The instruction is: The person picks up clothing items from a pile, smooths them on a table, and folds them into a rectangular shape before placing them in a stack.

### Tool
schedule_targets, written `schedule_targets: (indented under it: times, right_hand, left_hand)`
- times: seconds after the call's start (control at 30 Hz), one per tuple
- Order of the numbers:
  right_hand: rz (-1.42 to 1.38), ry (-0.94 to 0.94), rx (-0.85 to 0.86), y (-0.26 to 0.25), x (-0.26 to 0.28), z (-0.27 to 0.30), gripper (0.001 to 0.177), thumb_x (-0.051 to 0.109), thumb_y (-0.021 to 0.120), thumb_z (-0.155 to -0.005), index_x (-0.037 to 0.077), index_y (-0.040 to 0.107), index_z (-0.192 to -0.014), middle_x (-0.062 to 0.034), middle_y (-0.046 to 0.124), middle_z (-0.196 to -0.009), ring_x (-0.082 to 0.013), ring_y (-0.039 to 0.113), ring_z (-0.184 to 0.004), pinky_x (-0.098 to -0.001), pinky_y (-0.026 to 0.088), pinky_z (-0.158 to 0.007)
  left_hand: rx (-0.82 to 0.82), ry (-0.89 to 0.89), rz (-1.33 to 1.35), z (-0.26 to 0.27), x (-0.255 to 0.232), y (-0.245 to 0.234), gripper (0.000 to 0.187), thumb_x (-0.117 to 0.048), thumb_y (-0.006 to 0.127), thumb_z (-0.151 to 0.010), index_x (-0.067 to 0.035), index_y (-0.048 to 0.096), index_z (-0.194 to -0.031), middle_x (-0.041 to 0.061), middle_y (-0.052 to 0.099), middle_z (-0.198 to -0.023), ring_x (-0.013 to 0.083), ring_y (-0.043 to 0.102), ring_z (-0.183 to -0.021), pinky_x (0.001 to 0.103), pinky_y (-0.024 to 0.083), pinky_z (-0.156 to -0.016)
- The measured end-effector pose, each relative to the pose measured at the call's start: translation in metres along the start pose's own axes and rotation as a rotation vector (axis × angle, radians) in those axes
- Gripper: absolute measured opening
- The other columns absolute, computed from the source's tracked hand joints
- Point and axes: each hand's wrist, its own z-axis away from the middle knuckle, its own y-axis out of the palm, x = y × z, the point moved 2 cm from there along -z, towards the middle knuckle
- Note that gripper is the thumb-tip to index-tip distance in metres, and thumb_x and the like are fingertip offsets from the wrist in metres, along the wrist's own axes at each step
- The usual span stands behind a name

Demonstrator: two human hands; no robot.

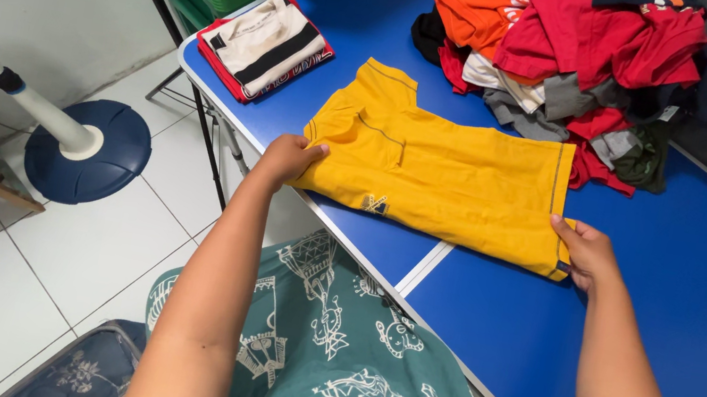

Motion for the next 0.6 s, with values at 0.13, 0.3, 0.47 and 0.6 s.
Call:
schedule_targets:
  times: [0.13,0.3,0.47,0.6]
  right_hand:
    - [0.062,-0.016,-0.019,0.003,0.004,0.004,0.037,0.024,0.072,-0.096,-0.002,0.067,-0.122,-0.0105,0.075,-0.110,-0.0169,0.073,-0.092,-0.0304,0.058,-0.079]
    - [0.090,-0.081,-0.051,0.004,0.002,0.001,0.036,0.022,0.074,-0.096,-0.004,0.068,-0.120,-0.0109,0.075,-0.109,-0.0165,0.072,-0.089,-0.0294,0.057,-0.077]
    - [0.096,-0.133,-0.149,-0.001,0.008,0.003,0.032,0.022,0.076,-0.094,-0.002,0.070,-0.115,-0.0086,0.075,-0.106,-0.0148,0.072,-0.088,-0.0268,0.056,-0.076]
    - [0.110,-0.175,-0.215,-0.003,0.007,0.004,0.031,0.024,0.078,-0.095,-0.002,0.071,-0.112,-0.0084,0.075,-0.103,-0.0138,0.070,-0.084,-0.0266,0.054,-0.074]
  left_hand:
    - [0.004,-0.004,0.000,-0.005,0.008,0.003,0.045,-0.045,0.070,-0.091,-0.001,0.075,-0.088,0.014,0.071,-0.076,0.0250,0.065,-0.067,0.038,0.052,-0.065]
    - [-0.056,0.121,-0.181,-0.029,0.016,0.023,0.045,-0.045,0.063,-0.095,-0.002,0.073,-0.102,0.021,0.074,-0.095,0.0368,0.070,-0.090,0.043,0.053,-0.082]
    - [-0.088,0.146,-0.213,-0.045,0.006,0.040,0.043,-0.043,0.059,-0.097,-0.004,0.070,-0.111,0.023,0.072,-0.109,0.0417,0.066,-0.106,0.046,0.051,-0.092]
    - [-0.093,0.180,-0.177,-0.040,-0.001,0.042,0.045,-0.045,0.060,-0.097,-0.003,0.072,-0.107,0.022,0.073,-0.104,0.0399,0.068,-0.101,0.045,0.052,-0.089]
